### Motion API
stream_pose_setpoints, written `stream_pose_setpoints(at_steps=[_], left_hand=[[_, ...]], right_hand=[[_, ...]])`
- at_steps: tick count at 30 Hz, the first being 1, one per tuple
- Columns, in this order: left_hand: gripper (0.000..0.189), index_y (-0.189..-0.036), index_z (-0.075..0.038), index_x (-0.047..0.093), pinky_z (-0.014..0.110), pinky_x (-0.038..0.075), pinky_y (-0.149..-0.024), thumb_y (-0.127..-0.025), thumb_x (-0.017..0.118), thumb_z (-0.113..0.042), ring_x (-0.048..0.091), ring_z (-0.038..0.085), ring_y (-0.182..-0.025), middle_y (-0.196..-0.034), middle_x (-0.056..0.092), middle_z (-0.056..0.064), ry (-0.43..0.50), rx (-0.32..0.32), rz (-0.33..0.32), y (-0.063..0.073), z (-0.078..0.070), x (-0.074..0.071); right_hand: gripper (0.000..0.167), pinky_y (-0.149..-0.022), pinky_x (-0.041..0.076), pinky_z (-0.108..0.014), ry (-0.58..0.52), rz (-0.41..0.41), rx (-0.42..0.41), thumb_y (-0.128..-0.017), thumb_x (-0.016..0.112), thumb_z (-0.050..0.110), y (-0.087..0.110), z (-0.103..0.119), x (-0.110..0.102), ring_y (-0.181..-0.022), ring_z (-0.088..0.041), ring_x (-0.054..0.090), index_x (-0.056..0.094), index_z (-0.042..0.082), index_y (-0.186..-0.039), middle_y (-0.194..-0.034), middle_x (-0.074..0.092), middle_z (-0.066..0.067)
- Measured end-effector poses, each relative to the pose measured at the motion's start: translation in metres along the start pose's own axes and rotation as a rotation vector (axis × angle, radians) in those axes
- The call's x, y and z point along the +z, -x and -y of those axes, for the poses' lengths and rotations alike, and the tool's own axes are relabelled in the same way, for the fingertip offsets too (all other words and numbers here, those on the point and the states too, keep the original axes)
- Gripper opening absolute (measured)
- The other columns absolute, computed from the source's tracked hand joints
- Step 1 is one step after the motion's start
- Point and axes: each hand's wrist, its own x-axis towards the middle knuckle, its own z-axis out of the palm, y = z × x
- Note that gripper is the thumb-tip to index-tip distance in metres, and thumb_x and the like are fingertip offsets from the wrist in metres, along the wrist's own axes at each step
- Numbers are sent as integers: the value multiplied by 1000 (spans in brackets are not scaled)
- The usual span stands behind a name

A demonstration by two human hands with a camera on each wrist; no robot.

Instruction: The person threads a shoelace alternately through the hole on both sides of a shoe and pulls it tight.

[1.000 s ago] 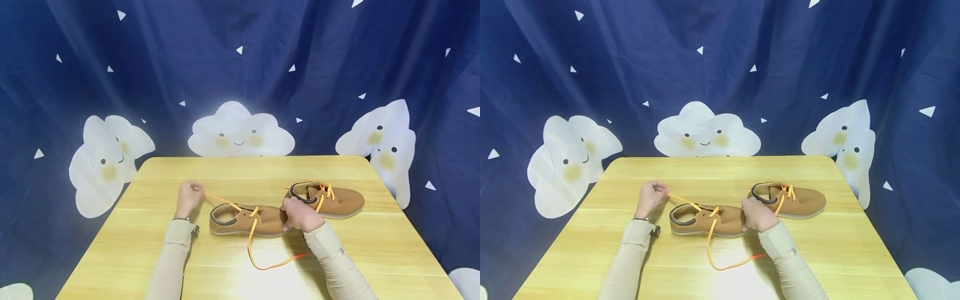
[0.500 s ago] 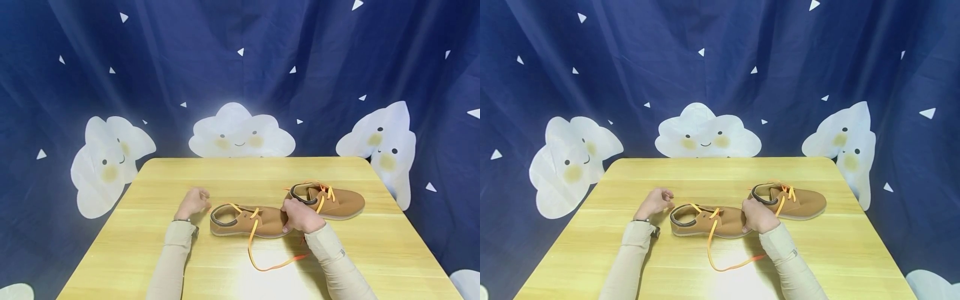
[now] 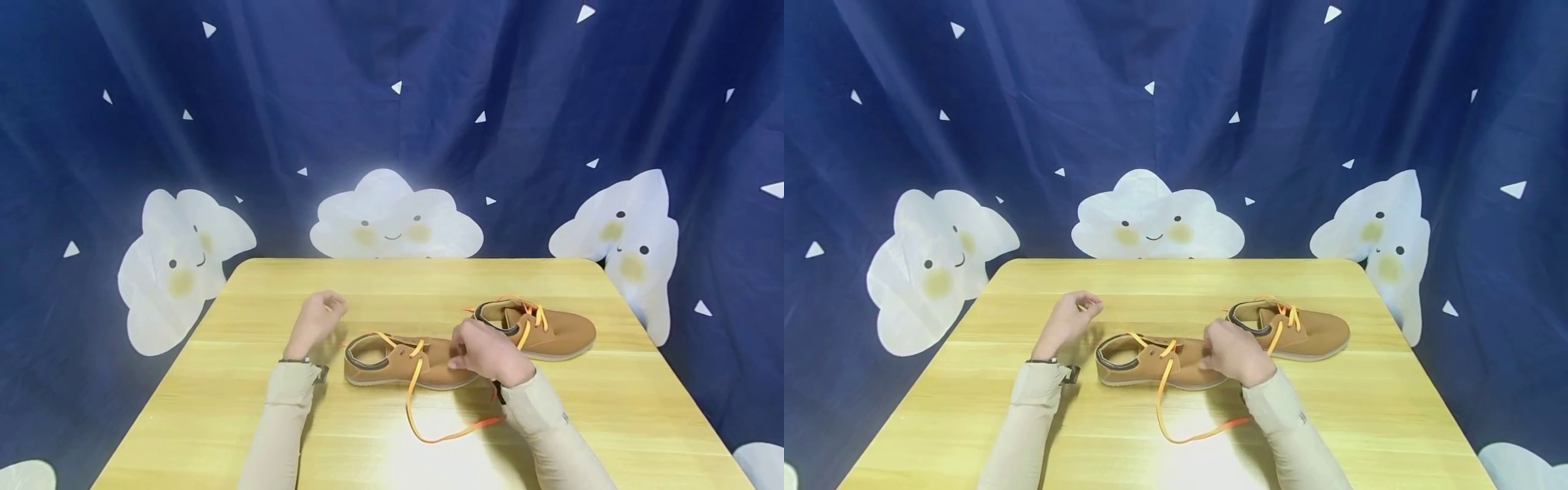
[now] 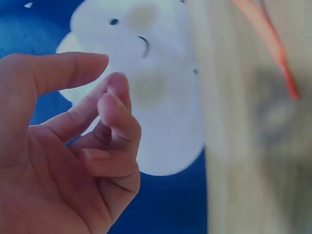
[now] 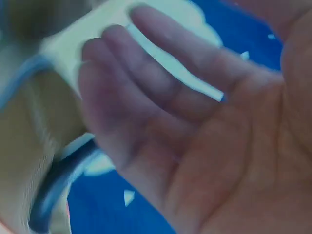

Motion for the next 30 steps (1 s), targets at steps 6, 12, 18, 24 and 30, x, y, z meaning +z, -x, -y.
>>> stream_pose_setpoints(at_steps=[6,12,18,24,30], left_hand=[[30,-117,-8,73,45,57,-85,-101,63,-32,68,28,-95,-111,74,14,18,76,-75,7,-27,-3],[26,-111,-10,75,43,57,-82,-100,66,-31,68,26,-91,-103,76,11,58,157,-93,18,-56,-4],[22,-110,-12,75,36,56,-76,-101,66,-30,67,19,-82,-100,76,6,64,234,-56,29,-73,0],[20,-109,-14,75,33,55,-75,-101,66,-29,64,14,-79,-96,75,4,61,264,-12,37,-85,8],[20,-109,-12,75,30,54,-71,-101,65,-27,62,11,-76,-93,74,1,20,322,40,44,-94,16]], right_hand=[[23,-46,38,-19,-274,65,-158,-100,69,21,7,5,22,-51,-3,45,73,8,-81,-65,64,0],[26,-54,48,-19,-472,257,-231,-103,63,18,18,3,52,-60,-8,61,73,-5,-100,-78,72,-15],[53,-59,54,-21,-743,341,-137,-106,57,15,22,8,80,-68,-17,67,44,-19,-144,-103,66,-13],[31,-49,49,-20,-1007,342,-31,-107,56,17,26,13,101,-64,-10,59,61,-11,-118,-88,63,-3],[30,-57,51,-20,-953,238,-46,-105,60,17,32,16,97,-69,-10,62,66,-12,-103,-81,67,-4]])
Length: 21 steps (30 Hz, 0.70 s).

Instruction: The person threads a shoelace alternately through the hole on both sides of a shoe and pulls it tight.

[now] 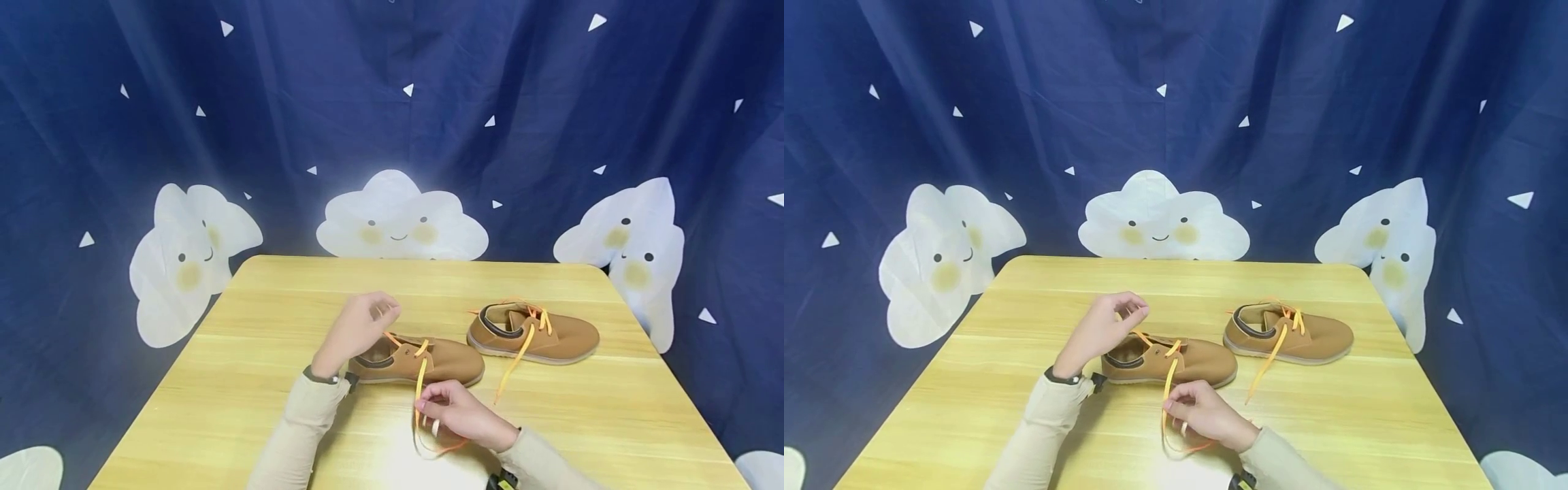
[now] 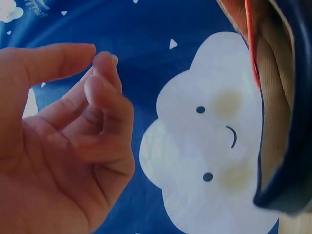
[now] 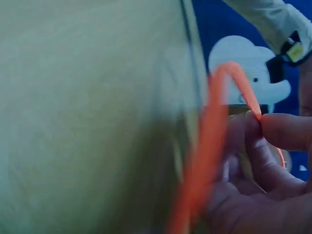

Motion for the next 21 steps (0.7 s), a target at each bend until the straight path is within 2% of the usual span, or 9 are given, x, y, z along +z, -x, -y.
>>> stream_pose_setpoints(at_steps=[2,5,7,11,12,14,16,18,21], left_hand=[[20,-111,-11,75,29,54,-72,-101,65,-25,62,10,-78,-94,75,1,-4,27,39,1,-4,3],[20,-113,-11,74,28,54,-74,-102,64,-23,63,9,-82,-97,75,0,-10,65,103,2,-8,8],[20,-115,-11,74,27,54,-77,-102,62,-22,64,9,-86,-100,74,0,-13,88,144,2,-10,12],[22,-118,-9,72,27,56,-80,-104,57,-17,67,13,-90,-110,74,2,-15,143,231,4,-12,17],[23,-118,-8,72,28,56,-81,-104,56,-15,68,15,-92,-112,74,5,-8,159,257,4,-12,19],[25,-120,-6,72,28,57,-84,-103,54,-10,70,19,-97,-116,75,8,7,194,318,5,-13,21],[28,-121,-5,72,27,57,-88,-100,53,-5,71,22,-104,-118,75,11,21,232,385,5,-13,23],[32,-123,-6,72,26,56,-91,-97,53,-2,71,22,-110,-120,76,9,32,252,449,5,-14,24],[36,-126,-9,71,26,56,-95,-95,57,-1,70,18,-114,-122,76,4,45,267,517,6,-14,24]], right_hand=[[30,-63,53,-21,27,-14,-19,-105,59,18,5,7,-2,-75,-11,66,65,-11,-105,-85,70,-6],[35,-71,57,-24,20,10,-32,-106,58,21,14,19,-7,-79,-10,68,62,-14,-109,-87,71,-4],[37,-63,53,-20,12,43,-49,-105,59,22,18,28,-10,-69,-6,64,59,-15,-112,-84,68,2],[32,-66,52,-19,37,72,-105,-102,64,17,25,46,-18,-68,-1,60,58,-13,-113,-82,68,8],[29,-64,51,-19,58,67,-123,-102,64,16,27,51,-19,-68,0,58,59,-11,-113,-81,67,9],[25,-71,54,-22,98,47,-168,-101,65,14,30,60,-24,-73,-1,60,62,-9,-111,-82,66,8],[22,-68,58,-27,125,20,-200,-103,63,15,32,69,-29,-70,-2,58,67,-5,-111,-79,64,6],[22,-62,59,-31,142,-8,-220,-104,62,17,33,78,-34,-65,-3,56,70,-1,-113,-74,59,4],[25,-65,60,-33,167,-56,-227,-105,61,18,33,91,-43,-63,-3,56,72,0,-117,-68,58,5]])
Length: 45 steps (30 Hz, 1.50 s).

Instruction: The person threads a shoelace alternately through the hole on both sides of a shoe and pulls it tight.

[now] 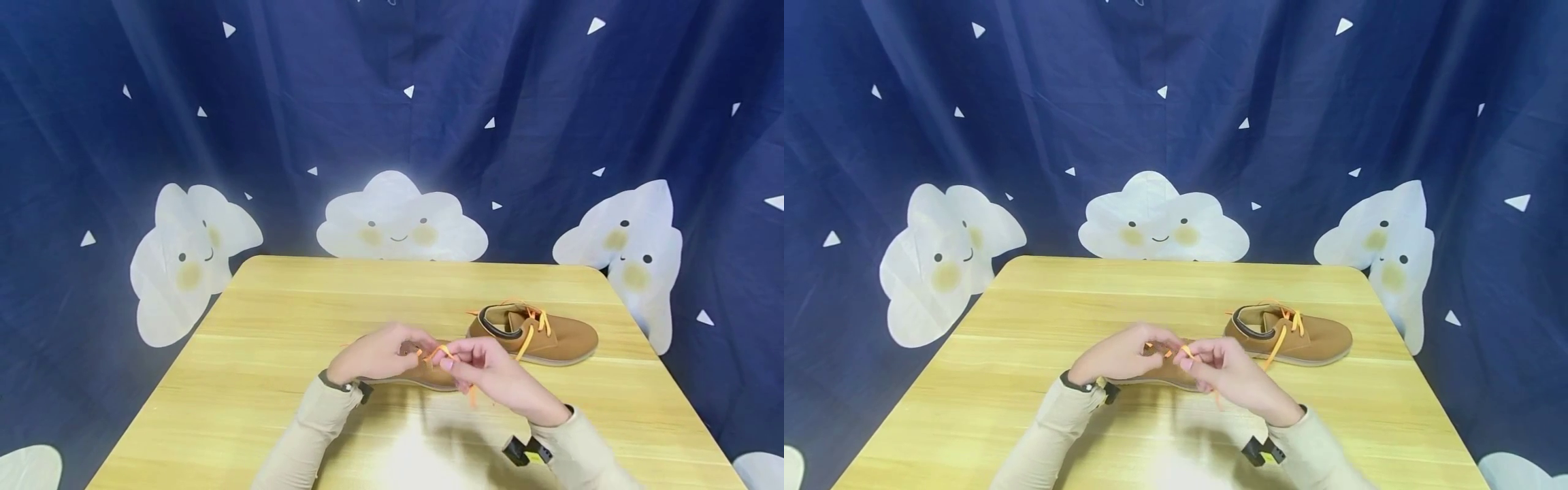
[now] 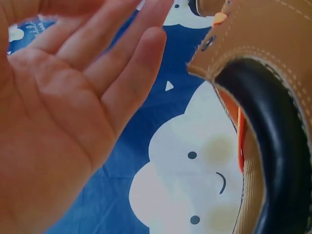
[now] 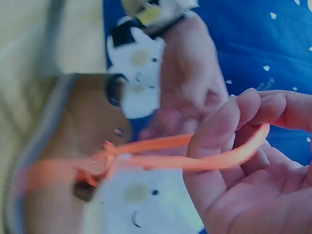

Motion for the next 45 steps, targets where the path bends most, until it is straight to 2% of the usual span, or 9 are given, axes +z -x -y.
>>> stream_pose_setpoints(at_steps=[3,10,16,20,27,31,35,40,45], left_hand=[[28,-124,-11,72,28,55,-97,-98,62,-8,68,10,-114,-122,75,2,5,30,24,-1,0,0],[25,-102,-12,75,18,42,-59,-106,59,-30,51,3,-65,-96,76,6,57,59,5,-4,6,3],[25,-105,-11,75,23,55,-96,-109,53,-24,73,18,-102,-105,79,13,230,50,-12,-6,9,3],[25,-107,-7,73,33,58,-97,-108,54,-22,72,38,-98,-104,77,21,326,61,-34,-7,9,1],[27,-113,-5,72,48,59,-92,-108,55,-25,70,44,-97,-106,77,18,418,36,-93,-7,8,0],[25,-111,-9,72,52,58,-89,-108,54,-26,72,34,-99,-110,79,10,431,18,-149,-7,6,0],[23,-116,-7,70,55,57,-94,-108,54,-22,73,18,-105,-114,78,12,467,35,-189,-6,3,0],[24,-122,-4,68,48,60,-94,-107,55,-18,74,23,-105,-115,76,17,494,65,-213,-5,1,0],[26,-127,-7,67,43,60,-93,-106,58,-19,73,27,-108,-117,76,14,473,52,-226,-3,-2,-2]], right_hand=[[28,-63,54,-26,22,-39,4,-105,60,19,-5,9,-8,-62,-3,55,71,-2,-120,-65,57,8],[41,-65,48,-22,-72,-73,22,-109,54,24,-24,15,-23,-67,-6,53,60,-5,-138,-69,55,7],[51,-58,41,-19,-275,-29,11,-109,52,25,-43,3,-34,-69,-7,52,44,-3,-152,-74,56,7],[55,-65,46,-16,-376,-10,14,-109,54,22,-54,-6,-37,-72,-4,55,37,-2,-156,-78,59,8],[61,-71,54,-14,-401,18,25,-108,54,17,-66,-22,-37,-82,-4,67,27,-4,-158,-88,68,7],[66,-76,56,-16,-364,15,36,-106,56,13,-69,-30,-35,-86,-4,70,23,-5,-159,-93,73,8],[55,-83,59,-23,-204,-40,14,-103,61,14,-70,-34,-29,-93,-8,72,43,-2,-153,-105,77,-1],[24,-83,61,-27,82,-141,-126,-103,65,17,-71,-34,-18,-91,-7,72,73,0,-118,-108,77,-17],[17,-64,54,-25,268,-236,-210,-99,67,6,-74,-31,-13,-73,-9,61,73,10,-84,-83,69,-3]])
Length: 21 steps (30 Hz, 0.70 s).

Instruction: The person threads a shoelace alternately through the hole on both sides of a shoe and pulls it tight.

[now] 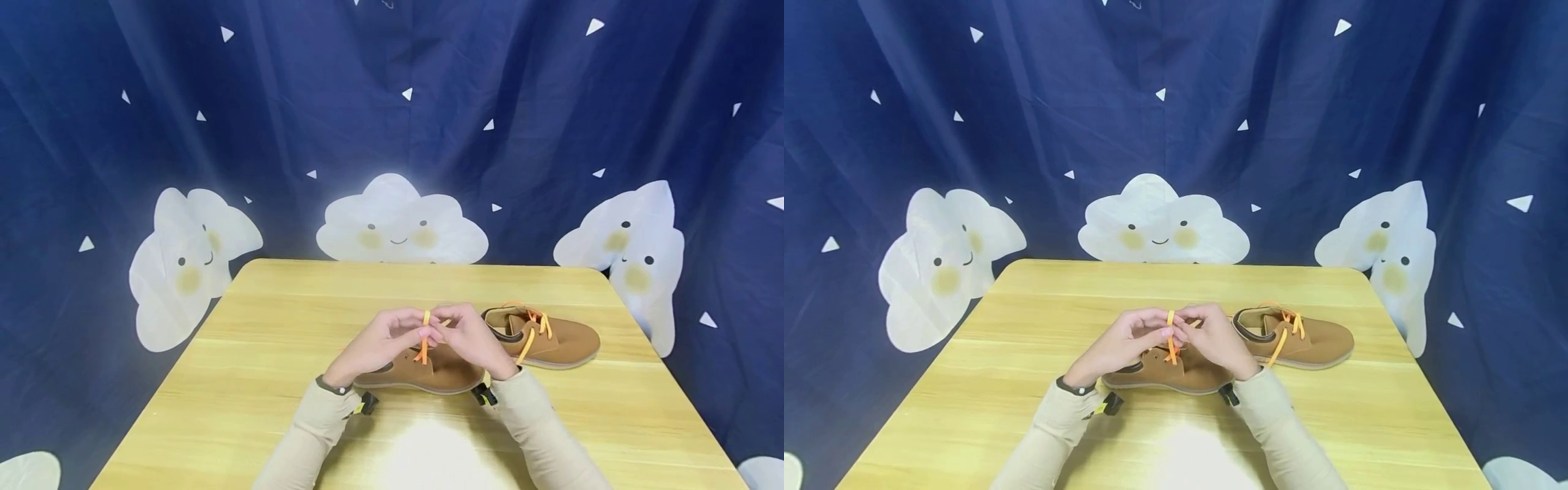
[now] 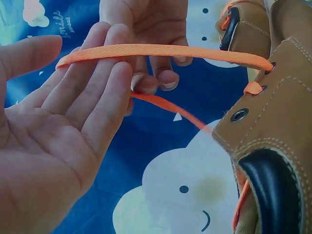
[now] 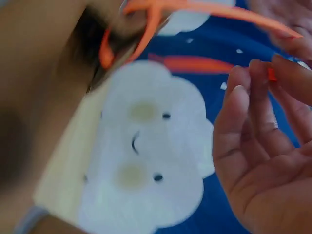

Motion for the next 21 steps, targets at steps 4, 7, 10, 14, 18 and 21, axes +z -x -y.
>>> stream_pose_setpoints(at_steps=[4,7,10,14,18,21], left_hand=[[29,-131,-9,66,44,58,-100,-105,59,-21,71,22,-117,-124,74,10,-27,-13,-11,2,-2,-1],[30,-133,-12,66,37,57,-101,-104,61,-23,68,20,-122,-131,72,7,-54,-28,-25,2,-3,-2],[32,-134,-13,66,30,57,-96,-104,62,-23,68,23,-124,-136,69,6,-62,-26,-23,3,-4,-3],[33,-136,-10,65,30,59,-93,-105,60,-19,69,34,-121,-138,67,12,-44,-11,2,3,-5,-3],[34,-136,-8,65,32,59,-96,-105,60,-20,68,38,-122,-139,66,13,-65,-18,16,4,-6,-4],[35,-135,-8,65,35,59,-97,-105,61,-23,69,33,-122,-140,66,10,-110,-31,26,5,-6,-5]], right_hand=[[24,-64,51,-25,122,-59,-43,-95,69,0,-2,-3,3,-74,-10,56,72,17,-78,-80,66,4],[25,-64,50,-25,210,-80,-74,-97,69,4,-3,-8,5,-73,-9,55,70,18,-77,-79,66,4],[17,-64,49,-23,296,-99,-67,-97,71,9,-4,-12,7,-73,-8,56,74,17,-82,-82,69,4],[7,-65,50,-22,361,-97,-25,-93,75,9,-4,-16,8,-74,-7,60,77,15,-90,-88,74,1],[11,-58,47,-22,375,-78,35,-94,73,8,-5,-20,9,-64,-7,57,75,15,-86,-84,73,-1],[12,-60,51,-24,371,-68,75,-95,72,8,-6,-24,11,-65,-9,61,75,15,-86,-84,76,-2]])
